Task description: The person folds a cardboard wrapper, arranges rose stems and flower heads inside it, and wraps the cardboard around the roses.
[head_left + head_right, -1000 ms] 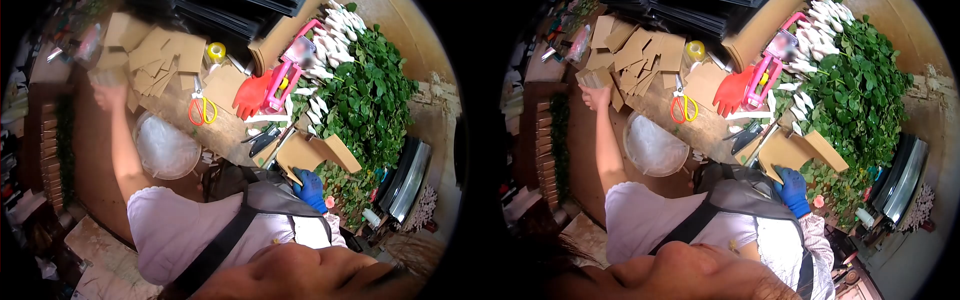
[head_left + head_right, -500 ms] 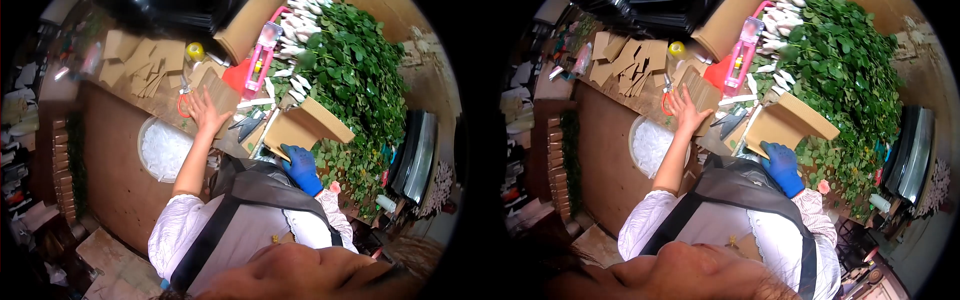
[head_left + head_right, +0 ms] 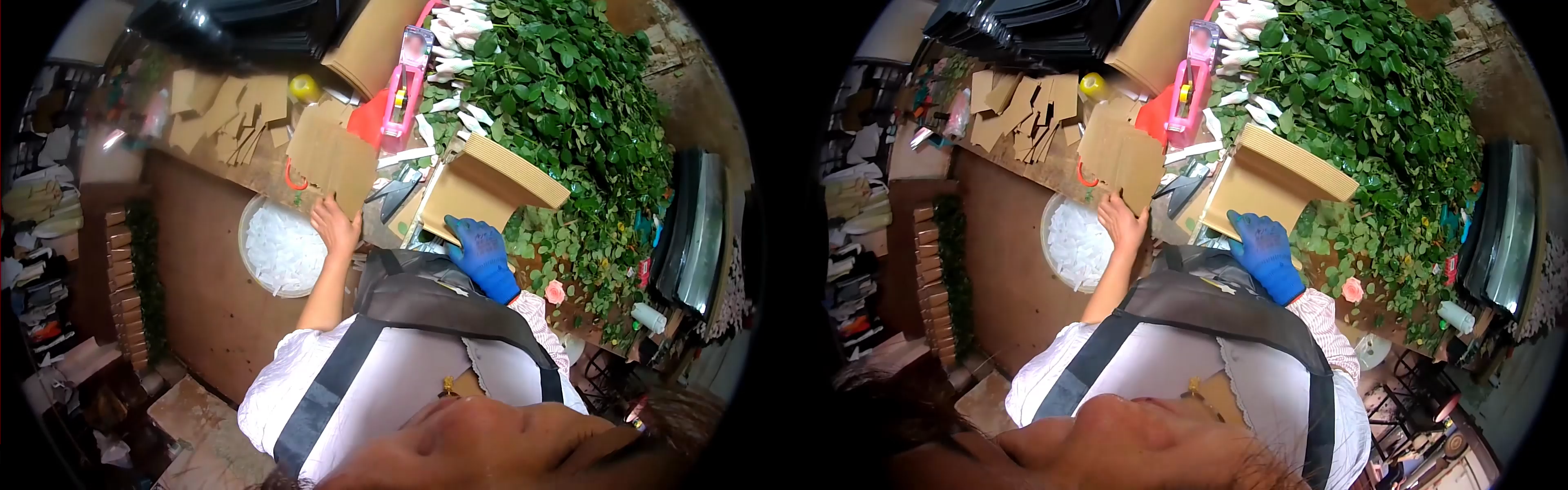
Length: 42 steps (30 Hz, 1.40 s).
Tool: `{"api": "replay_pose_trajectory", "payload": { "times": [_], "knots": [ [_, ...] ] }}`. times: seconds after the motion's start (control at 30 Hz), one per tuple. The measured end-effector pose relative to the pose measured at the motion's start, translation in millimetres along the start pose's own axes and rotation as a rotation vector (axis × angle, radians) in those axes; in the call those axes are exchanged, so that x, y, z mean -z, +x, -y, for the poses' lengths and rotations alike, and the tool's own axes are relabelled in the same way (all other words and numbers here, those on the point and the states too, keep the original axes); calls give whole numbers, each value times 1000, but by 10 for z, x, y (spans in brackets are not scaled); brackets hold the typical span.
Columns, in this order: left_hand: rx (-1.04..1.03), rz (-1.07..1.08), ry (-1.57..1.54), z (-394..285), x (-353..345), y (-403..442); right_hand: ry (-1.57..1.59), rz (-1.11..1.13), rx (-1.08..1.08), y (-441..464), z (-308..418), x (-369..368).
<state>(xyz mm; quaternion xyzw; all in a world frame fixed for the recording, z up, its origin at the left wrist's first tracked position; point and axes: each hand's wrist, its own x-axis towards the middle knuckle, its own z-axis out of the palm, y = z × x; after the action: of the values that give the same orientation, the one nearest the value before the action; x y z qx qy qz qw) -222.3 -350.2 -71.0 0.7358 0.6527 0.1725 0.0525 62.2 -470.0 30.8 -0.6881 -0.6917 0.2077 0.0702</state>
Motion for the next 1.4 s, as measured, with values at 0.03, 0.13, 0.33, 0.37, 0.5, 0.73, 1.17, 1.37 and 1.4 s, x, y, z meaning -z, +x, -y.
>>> {"api": "replay_pose_trajectory", "payload": {
  "times": [0.03, 0.13, 0.33, 0.37, 0.5, 0.73, 1.17, 1.37, 1.4],
  "knots": [
    [5, 12, 14, 3, -43, -66, 1, 6, 0, 5, -4, 0],
    [67, -45, -139, 1, -109, -165, 0, 18, -7, 4, 2, 16],
    [422, -7, -768, 96, -79, -176, 85, -18, 57, 5, -42, 21],
    [482, -2, -873, 59, 9, -156, 116, -42, 83, 2, -49, 49],
    [326, -58, -1329, -424, 577, -33, 920, -105, -68, 8, 15, 445],
    [-360, 546, -1097, -1215, 776, 294, 1156, -144, -335, 237, -22, 696],
    [-485, -56, -329, -1671, -295, 3182, 1140, 241, -644, 485, -1146, -593],
    [-677, -118, -175, -1907, -748, 3714, 1193, 164, -685, 415, -1080, -606],
    [-650, -86, -163, -1928, -801, 3767, 1205, 155, -681, 416, -1072, -581]
  ]
}}
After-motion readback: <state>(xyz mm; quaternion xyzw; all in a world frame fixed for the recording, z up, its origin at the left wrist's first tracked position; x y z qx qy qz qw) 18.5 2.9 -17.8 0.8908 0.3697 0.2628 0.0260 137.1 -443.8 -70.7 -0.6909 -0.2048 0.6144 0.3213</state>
